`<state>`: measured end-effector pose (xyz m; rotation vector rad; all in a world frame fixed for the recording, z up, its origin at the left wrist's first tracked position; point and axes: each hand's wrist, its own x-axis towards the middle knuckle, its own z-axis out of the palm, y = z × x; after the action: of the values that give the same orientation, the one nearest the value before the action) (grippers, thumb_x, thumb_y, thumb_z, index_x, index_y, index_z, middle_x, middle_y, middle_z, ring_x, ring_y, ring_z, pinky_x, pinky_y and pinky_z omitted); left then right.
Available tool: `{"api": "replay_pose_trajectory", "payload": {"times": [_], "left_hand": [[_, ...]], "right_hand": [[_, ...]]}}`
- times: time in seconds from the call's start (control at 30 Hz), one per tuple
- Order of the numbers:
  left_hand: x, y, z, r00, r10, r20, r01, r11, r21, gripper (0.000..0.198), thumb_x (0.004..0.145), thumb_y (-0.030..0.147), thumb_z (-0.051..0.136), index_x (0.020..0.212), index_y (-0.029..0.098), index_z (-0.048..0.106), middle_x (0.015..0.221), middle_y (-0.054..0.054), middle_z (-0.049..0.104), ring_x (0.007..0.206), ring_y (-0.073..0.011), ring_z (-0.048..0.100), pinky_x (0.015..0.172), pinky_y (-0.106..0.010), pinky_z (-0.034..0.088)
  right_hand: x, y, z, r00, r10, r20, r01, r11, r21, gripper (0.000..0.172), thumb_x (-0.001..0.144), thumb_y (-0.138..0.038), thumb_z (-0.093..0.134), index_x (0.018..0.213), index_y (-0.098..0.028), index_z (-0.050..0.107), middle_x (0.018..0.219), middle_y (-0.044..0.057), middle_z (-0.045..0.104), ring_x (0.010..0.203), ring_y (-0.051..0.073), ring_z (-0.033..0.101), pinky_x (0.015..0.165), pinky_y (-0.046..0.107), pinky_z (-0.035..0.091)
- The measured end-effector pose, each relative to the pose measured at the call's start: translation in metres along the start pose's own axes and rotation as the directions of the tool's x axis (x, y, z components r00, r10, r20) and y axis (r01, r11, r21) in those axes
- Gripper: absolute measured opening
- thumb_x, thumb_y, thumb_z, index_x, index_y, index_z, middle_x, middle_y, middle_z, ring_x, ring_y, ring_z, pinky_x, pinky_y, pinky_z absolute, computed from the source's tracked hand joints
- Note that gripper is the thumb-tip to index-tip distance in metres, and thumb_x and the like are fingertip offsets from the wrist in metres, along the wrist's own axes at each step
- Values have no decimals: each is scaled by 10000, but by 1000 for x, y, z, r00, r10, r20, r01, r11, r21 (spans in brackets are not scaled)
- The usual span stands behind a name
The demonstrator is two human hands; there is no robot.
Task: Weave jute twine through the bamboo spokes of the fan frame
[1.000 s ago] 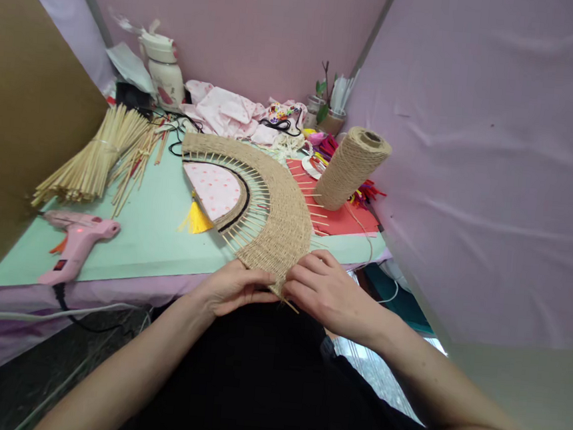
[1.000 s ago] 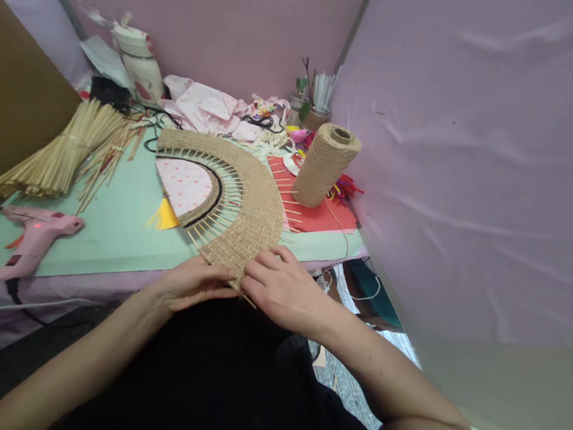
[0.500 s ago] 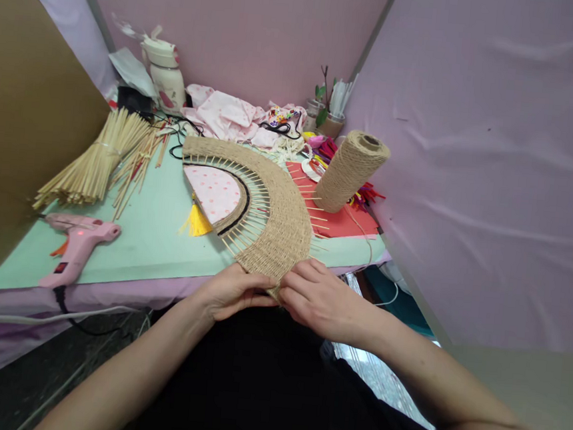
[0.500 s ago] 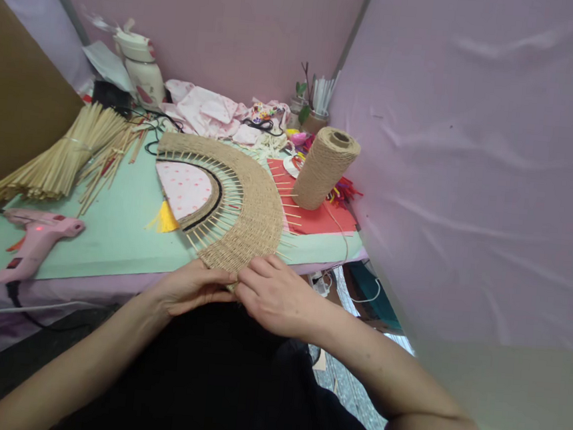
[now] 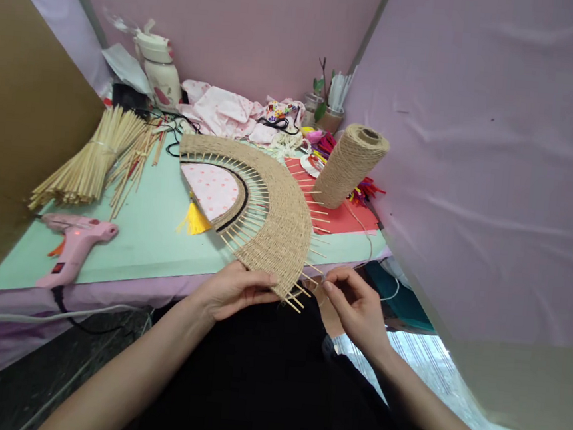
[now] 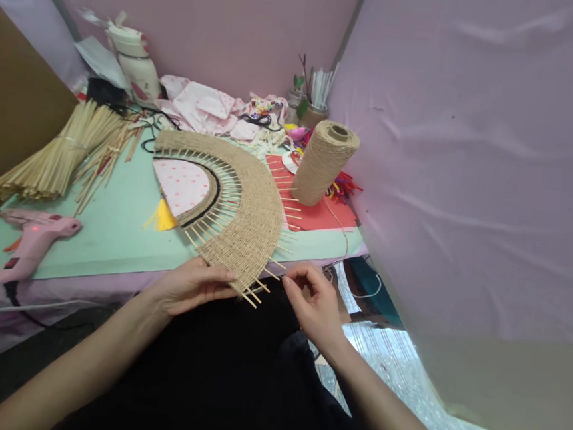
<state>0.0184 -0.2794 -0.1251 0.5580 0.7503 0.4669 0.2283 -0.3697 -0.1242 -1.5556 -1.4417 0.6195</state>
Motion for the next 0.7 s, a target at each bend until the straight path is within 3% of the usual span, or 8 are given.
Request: {"api": "replay_pose_trajectory", "payload": {"times": [0.07,0.17,0.23,0.3,0.43,0.53,0.7], "left_hand": [[0,-1,0,1000,2,5,-2,1000,-7,364,638,74,758,988,127,674,1105,-132,695,918,-215,683,786,-293,562],[-1,-3,0,1000,9,16,-9,1000,4,399,645,79,758,1029,129,660,1114,-137,689,945,-225,681,807,-291,556],[-1,-3,-1,1000,11,27,-11,1000,20,402,656,87,756,1043,123,653,1125,-146,683,964,-240,678,819,-299,553],[-1,-4,-2,999,13,30,-13,1000,23,411,657,86,756,1052,122,647,1133,-149,678,973,-247,676,833,-308,551],[-1,-5,-1,1000,12,11,-12,1000,10,428,641,71,763,1048,125,642,1115,-143,685,956,-242,679,838,-313,550],[-2,-6,1,1000,-1,-6,1,1000,17,386,646,68,756,1015,119,656,1097,-141,689,924,-225,684,795,-288,558],[-4,-8,2,1000,-13,-5,13,1000,4,341,663,71,745,993,124,675,1091,-133,692,925,-206,678,770,-257,555]], "right_hand": [[-3,11,6,991,103,85,-110,991,72,138,836,-310,613,921,-201,606,906,43,635,833,177,595,771,322,470],[-3,20,14,961,130,245,-180,964,195,307,809,-346,650,1086,-220,611,1132,67,640,1062,221,579,929,372,442],[-2,22,17,939,141,315,-228,938,260,296,805,-365,657,1063,-222,634,1101,57,660,1056,221,585,935,369,439],[-1,22,20,917,172,361,-288,910,297,224,802,-380,661,946,-209,660,951,35,683,913,195,613,860,340,461],[-1,21,29,920,231,316,-336,880,336,241,777,-414,677,740,-183,621,709,-13,604,663,124,532,690,266,442],[0,17,38,930,276,245,-353,856,377,284,764,-439,678,701,-176,592,669,-23,546,622,111,480,630,246,412],[2,10,46,919,310,245,-388,827,406,331,772,-481,646,681,-173,566,695,-10,542,638,118,483,635,255,413]]}}
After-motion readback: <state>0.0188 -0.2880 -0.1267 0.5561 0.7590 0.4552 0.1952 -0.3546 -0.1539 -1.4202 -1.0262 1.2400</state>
